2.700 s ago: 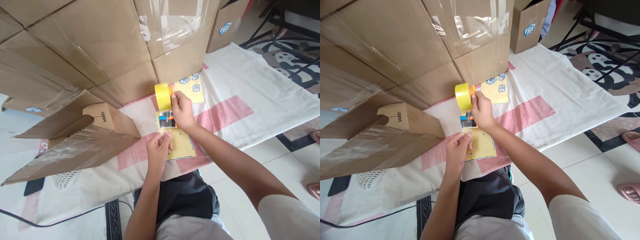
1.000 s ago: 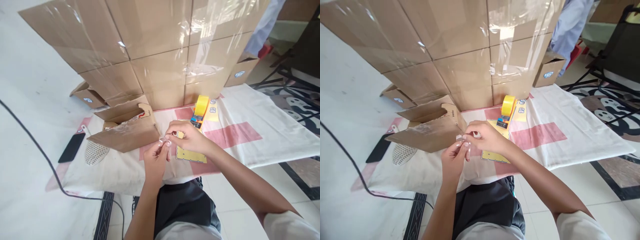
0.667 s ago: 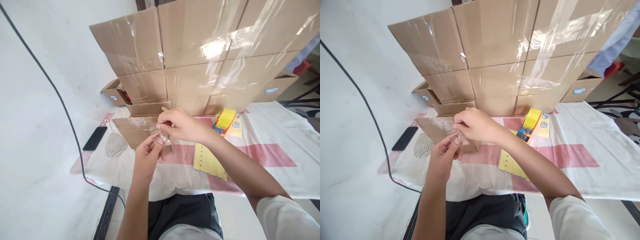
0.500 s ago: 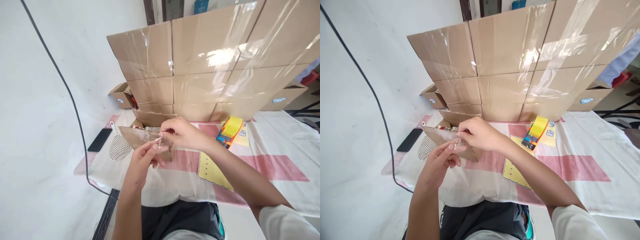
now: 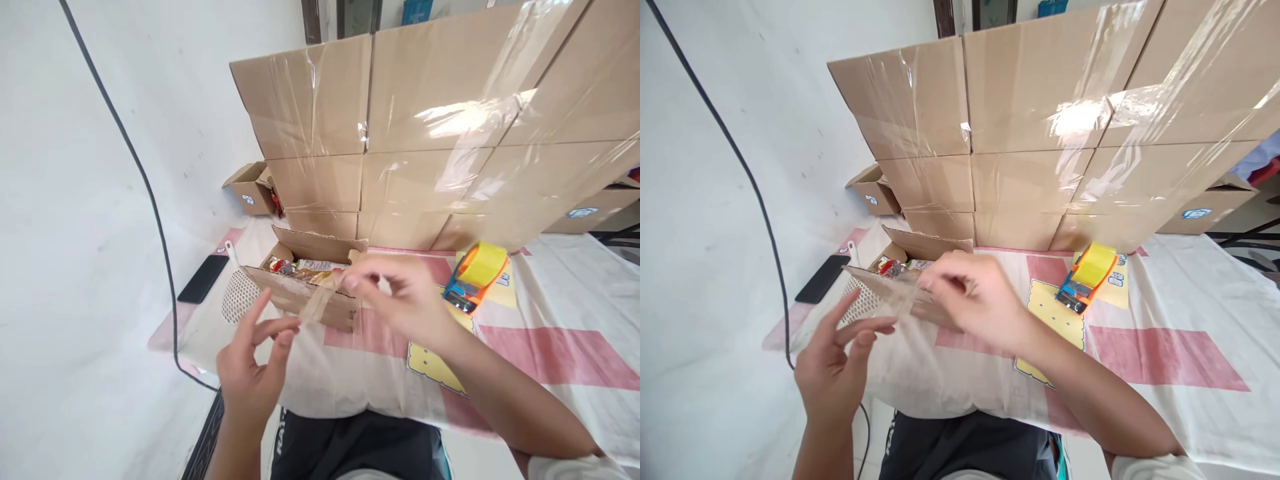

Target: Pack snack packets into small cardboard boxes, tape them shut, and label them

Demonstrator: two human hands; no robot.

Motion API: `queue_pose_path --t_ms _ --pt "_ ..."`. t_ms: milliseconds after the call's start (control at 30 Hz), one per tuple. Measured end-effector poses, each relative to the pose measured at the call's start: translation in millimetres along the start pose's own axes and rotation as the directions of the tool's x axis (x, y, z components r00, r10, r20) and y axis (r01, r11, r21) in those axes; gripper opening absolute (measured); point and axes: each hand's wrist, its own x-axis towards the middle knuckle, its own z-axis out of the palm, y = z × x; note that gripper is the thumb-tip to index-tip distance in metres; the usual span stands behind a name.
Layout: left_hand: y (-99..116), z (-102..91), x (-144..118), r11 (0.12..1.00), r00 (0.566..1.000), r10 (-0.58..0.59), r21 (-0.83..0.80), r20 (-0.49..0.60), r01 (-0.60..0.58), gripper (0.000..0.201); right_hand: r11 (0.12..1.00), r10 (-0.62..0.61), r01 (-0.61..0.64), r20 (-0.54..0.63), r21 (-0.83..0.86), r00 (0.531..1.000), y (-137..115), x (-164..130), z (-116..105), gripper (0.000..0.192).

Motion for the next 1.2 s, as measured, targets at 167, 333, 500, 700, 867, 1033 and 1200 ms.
queue_pose_path --t_ms 167,333,500,700,867,1033,1200 --pt "-31 13.1 19 0.824 0.853 0.521 0.265 -0.012 -0.5 0.038 0.998 0.062 -0.052 -0.444 0.035 0.894 36 28 -23 0.017" --pt "-25 44.5 20 0.671 0.73 0.639 0.287 0.244 -0.683 0.04 0.97 0.219 -0.183 -0.25 0.157 0.943 75 30 6 0.051" --pt "-21 65.4 36 0.698 0.657 0.549 0.148 0.517 -0.7 0.047 0.947 0.254 -0.21 -0.164 0.242 0.953 81 22 22 0.055" --pt "-26 69.8 33 0.732 0.724 0.497 0.217 0.478 -0.646 0.043 0.923 0.205 -0.146 -0.133 0.357 0.97 79 22 16 0.025" --pt "-27 72.2 24 0.742 0.767 0.436 0.293 0.47 -0.602 0.046 0.94 0.268 -0.238 -0.094 0.244 0.959 66 23 17 0.033" --pt "-20 71.8 25 0.765 0.771 0.344 0.316 0.536 -0.562 0.046 0.821 0.433 -0.402 0.015 0.405 0.901 53 22 18 0.033" --pt "-21 70.1 25 0.787 0.767 0.316 0.297 0.559 -0.541 0.057 0.816 0.446 -0.47 0.152 0.336 0.882 42 28 13 0.027"
